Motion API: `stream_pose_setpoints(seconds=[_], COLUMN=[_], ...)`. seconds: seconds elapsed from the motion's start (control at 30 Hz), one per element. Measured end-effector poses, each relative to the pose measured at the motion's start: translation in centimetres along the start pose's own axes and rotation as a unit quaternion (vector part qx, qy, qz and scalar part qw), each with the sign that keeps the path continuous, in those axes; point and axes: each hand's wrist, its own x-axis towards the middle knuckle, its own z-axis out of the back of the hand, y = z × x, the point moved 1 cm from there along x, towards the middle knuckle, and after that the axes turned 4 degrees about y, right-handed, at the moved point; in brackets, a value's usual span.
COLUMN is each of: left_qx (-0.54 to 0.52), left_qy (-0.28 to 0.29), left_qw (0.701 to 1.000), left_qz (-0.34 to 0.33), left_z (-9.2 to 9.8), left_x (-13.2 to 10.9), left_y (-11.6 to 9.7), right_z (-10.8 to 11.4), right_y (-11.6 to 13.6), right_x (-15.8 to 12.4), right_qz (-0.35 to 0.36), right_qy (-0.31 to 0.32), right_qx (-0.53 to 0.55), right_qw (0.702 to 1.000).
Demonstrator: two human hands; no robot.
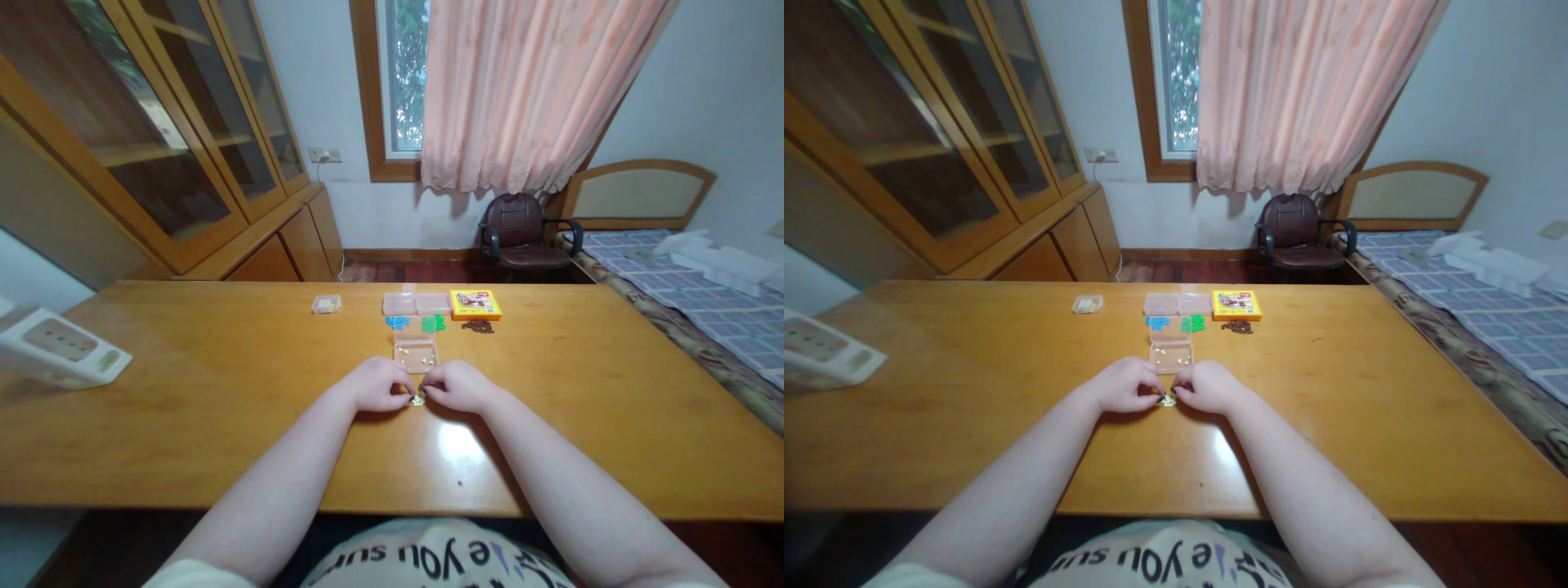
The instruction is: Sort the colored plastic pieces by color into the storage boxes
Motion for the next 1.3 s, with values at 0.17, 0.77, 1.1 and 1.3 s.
stream_pose_setpoints(seconds=[0.17,0.77,1.1,1.3], left_qx=[-0.011,0.005,0.051,0.053], left_qy=[0.027,0.016,0.015,0.016], left_qw=[0.999,0.999,0.998,0.998], left_qz=[0.022,0.030,0.036,0.039], left_z=[0.1,0.1,-0.6,-0.7], left_x=[-0.1,-0.2,0.2,0.3], left_y=[0.2,0.6,1.1,1.3], right_z=[0.1,0.0,0.0,0.0], right_y=[-0.2,-0.6,-0.5,-0.4], right_x=[0.0,0.0,0.0,0.0], right_qz=[-0.010,-0.017,-0.020,-0.019], right_qy=[-0.013,-0.030,-0.018,-0.018], right_qx=[0.008,0.002,0.005,0.008], right_qw=[1.000,0.999,1.000,1.000])
